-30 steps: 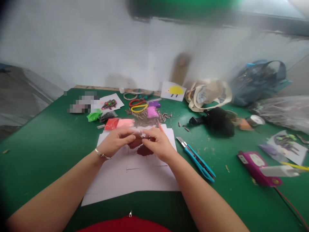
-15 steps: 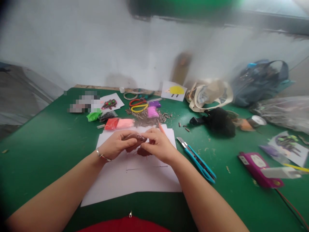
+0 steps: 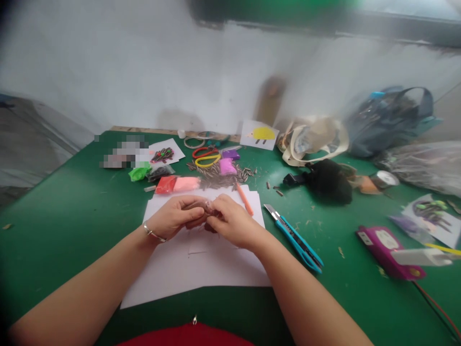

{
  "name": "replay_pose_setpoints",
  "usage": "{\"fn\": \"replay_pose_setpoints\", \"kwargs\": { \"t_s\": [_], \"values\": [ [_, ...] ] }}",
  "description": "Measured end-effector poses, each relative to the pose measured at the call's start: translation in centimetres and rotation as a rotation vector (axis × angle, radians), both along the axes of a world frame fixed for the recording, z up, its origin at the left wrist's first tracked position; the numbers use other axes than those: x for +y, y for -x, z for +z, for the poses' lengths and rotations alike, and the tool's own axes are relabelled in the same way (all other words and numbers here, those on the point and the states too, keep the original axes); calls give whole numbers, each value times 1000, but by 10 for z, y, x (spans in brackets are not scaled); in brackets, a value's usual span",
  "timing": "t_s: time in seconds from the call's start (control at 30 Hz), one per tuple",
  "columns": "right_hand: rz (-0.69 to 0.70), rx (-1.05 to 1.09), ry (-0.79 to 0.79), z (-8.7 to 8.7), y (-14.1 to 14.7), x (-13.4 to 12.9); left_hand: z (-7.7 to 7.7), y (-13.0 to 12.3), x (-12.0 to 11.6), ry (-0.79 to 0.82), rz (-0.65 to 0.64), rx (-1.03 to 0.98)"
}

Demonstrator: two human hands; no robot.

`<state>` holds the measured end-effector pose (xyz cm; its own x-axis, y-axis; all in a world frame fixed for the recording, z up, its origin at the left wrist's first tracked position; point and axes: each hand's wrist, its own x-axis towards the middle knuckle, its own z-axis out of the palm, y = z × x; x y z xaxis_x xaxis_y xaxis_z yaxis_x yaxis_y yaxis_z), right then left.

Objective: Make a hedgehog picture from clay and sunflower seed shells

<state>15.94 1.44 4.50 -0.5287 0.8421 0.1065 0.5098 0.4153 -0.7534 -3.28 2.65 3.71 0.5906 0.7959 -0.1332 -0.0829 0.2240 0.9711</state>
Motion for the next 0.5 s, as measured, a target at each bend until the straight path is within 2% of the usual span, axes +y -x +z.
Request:
{"fn": "replay_pose_setpoints", "kwargs": {
  "t_s": [0.13,0.27,0.43,0.5],
  "values": [
    [-40,-13,45,-2,1,-2,0,-2,1,1,7,2],
    [-80,86,168,-5,2,-2,3,-4,1,-9,62,98],
    [-90,443,541,-6,-2,0,9,-6,-1,-46,115,172],
    [-58,501,613,-6,-4,1,10,-7,-3,-36,117,191]
  ]
}}
